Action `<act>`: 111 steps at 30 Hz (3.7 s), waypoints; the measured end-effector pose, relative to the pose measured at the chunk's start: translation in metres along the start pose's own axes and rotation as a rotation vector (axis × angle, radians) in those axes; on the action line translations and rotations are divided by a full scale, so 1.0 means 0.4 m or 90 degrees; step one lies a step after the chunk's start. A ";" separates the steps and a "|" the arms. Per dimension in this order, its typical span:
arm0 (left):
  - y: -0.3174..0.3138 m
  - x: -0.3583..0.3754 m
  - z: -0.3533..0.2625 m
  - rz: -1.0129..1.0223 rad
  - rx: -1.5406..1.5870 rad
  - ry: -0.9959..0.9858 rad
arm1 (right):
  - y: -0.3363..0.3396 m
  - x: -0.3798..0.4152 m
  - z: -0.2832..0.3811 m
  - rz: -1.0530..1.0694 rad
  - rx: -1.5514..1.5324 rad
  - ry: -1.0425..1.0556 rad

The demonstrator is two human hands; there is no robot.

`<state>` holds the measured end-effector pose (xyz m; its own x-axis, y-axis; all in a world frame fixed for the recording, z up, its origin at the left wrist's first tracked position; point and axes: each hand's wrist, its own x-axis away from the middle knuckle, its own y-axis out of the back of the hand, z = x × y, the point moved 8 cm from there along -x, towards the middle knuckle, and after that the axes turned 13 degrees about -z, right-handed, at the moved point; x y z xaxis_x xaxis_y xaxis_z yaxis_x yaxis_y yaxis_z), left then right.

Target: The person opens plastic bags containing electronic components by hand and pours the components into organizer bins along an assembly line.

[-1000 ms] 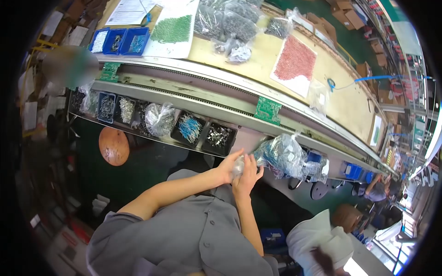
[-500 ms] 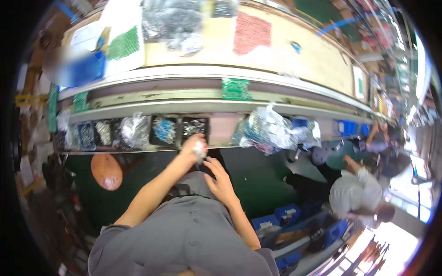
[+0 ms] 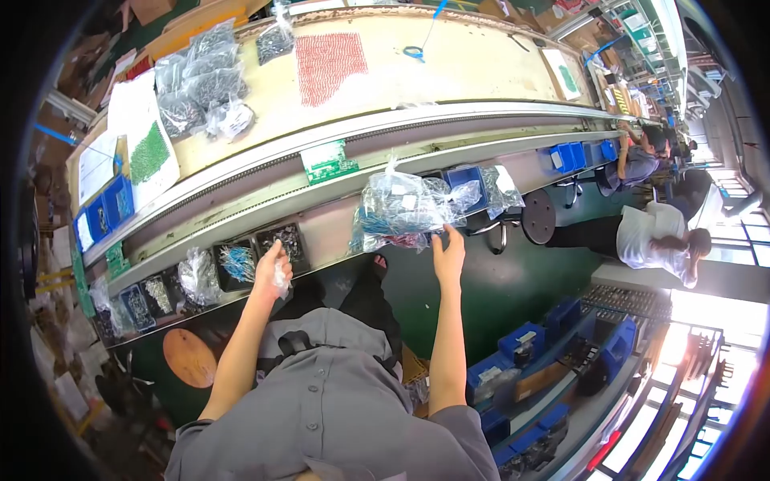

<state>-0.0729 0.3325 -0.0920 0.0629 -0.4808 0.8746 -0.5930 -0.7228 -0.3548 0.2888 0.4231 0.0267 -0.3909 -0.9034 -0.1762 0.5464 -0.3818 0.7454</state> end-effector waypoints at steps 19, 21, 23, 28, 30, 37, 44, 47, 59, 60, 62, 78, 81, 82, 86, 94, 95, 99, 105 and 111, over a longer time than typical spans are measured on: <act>-0.184 -0.130 0.165 -0.234 -0.738 -0.522 | -0.187 -0.062 0.081 0.254 0.135 0.555; -0.204 -0.128 0.168 -0.224 -0.729 -0.520 | -0.201 -0.065 0.079 0.304 0.041 0.545; -0.216 -0.134 0.174 -0.213 -0.724 -0.520 | -0.196 -0.081 0.086 0.262 -0.013 0.559; -0.252 -0.145 0.178 -0.145 -0.719 -0.455 | -0.215 -0.141 0.116 0.333 -0.178 0.430; -0.236 -0.187 0.189 -0.107 -0.666 -0.412 | -0.224 -0.168 0.140 0.379 -0.176 0.398; -0.192 -0.185 0.125 -0.147 -0.602 -0.413 | -0.196 -0.199 0.223 0.428 -0.245 0.424; -0.372 -0.082 0.008 -0.036 -0.617 -0.460 | -0.160 -0.125 0.135 0.413 -0.240 0.413; -0.461 -0.062 0.021 0.038 -0.697 -0.594 | -0.168 -0.117 0.108 0.382 -0.213 0.396; -0.576 -0.005 0.034 0.028 -0.741 -0.770 | -0.221 -0.118 0.117 0.356 -0.114 0.326; -0.589 0.021 0.033 0.085 -0.727 -0.790 | -0.221 -0.120 0.130 0.337 -0.131 0.327; -0.596 0.046 0.035 0.108 -0.723 -0.805 | -0.238 -0.124 0.141 0.337 -0.079 0.291; -0.593 0.110 0.013 0.096 -0.744 -0.853 | -0.264 -0.142 0.251 0.406 -0.057 0.559; -0.557 0.148 -0.038 0.070 -0.659 -0.829 | -0.232 -0.157 0.295 0.393 -0.063 0.564; -0.535 0.162 -0.063 0.052 -0.606 -0.820 | -0.218 -0.167 0.313 0.377 -0.070 0.564; -0.373 0.196 -0.157 -0.086 -0.486 -0.818 | -0.195 -0.226 0.359 0.350 -0.072 0.499; 0.016 0.235 -0.182 -0.354 -0.281 -0.628 | -0.208 -0.304 0.441 0.327 -0.098 0.364; 0.051 0.228 -0.172 -0.359 -0.232 -0.593 | -0.216 -0.309 0.441 0.325 -0.105 0.346; 0.122 0.224 -0.165 -0.398 -0.172 -0.552 | -0.234 -0.300 0.466 0.324 -0.096 0.350; 0.143 0.220 -0.205 -0.418 -0.203 -0.618 | -0.240 -0.286 0.462 0.313 -0.055 0.370; 0.179 0.202 -0.245 -0.393 -0.142 -0.607 | -0.212 -0.332 0.442 0.268 0.008 0.337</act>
<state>-0.1889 0.2904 -0.0145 0.9150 -0.3240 0.2405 -0.3725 -0.9073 0.1948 0.1635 0.6098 0.1004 0.2709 -0.9496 -0.1578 0.5624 0.0231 0.8265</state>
